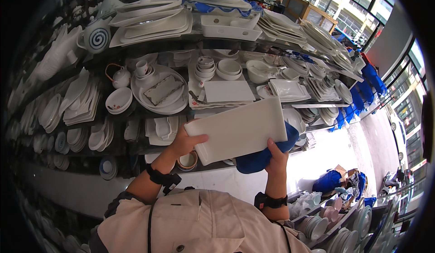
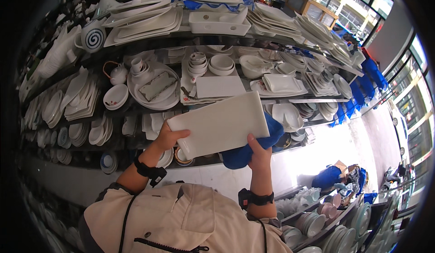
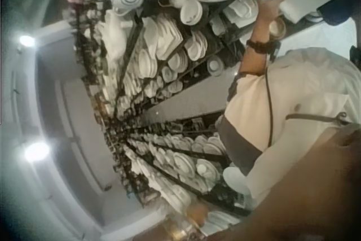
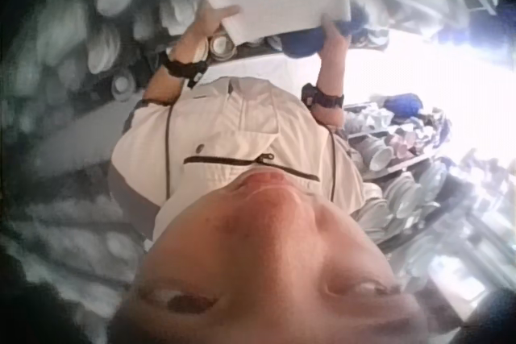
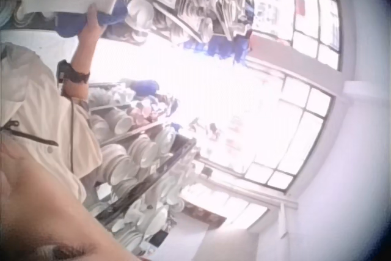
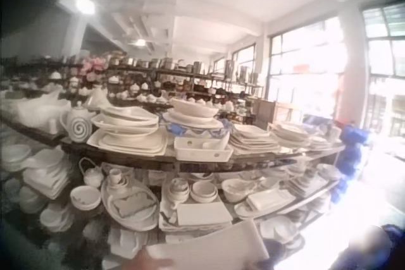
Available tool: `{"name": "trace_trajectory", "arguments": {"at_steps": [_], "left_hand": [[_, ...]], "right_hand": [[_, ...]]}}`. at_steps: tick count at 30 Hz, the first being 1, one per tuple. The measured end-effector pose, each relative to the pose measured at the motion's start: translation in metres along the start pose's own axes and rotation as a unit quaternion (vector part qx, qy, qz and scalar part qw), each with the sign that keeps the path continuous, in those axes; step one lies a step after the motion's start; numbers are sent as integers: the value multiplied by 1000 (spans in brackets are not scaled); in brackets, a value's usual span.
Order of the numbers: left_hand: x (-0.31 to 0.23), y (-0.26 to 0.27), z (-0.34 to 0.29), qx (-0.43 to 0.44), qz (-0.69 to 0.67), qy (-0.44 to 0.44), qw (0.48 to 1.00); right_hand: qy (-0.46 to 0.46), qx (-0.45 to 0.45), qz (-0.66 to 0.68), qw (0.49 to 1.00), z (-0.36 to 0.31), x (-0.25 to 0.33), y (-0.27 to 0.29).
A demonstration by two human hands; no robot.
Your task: The person wipes multiple white ceramic plates and bowls with a blue cloth, handling them one at a time from a metal shelf. The person picks up each item, wipes both sides, and returns it to the shelf.
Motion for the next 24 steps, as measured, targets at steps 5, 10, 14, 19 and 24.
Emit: {"name": "trace_trajectory", "arguments": {"at_steps": [5, 10, 14, 19, 24], "left_hand": [[-27, 47, -2, 1, -20, -1, 1000], [-54, 82, -15, -5, -11, 0, 1000], [-69, 117, -29, 14, 27, -12, 999], [-92, 153, -49, 12, 58, 3, 998], [-114, 179, -68, 58, 146, 33, 987]], "right_hand": [[-72, 112, -78, 988, -13, -7, -4], [-93, 162, -21, 982, -19, -35, -26], [-133, 153, 64, 977, -26, -64, -47], [-136, 193, 155, 959, -31, -83, -86], [-150, 152, 2, 977, -43, -106, -121]]}}
Point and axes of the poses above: each hand's wrist, its own z-axis towards the middle knuckle, its own y-axis out of the back of the hand, x = y × z, the point moved 3 cm from there along z, towards the middle knuckle, and after that the axes turned 6 degrees about -z, right-handed, at the moved point
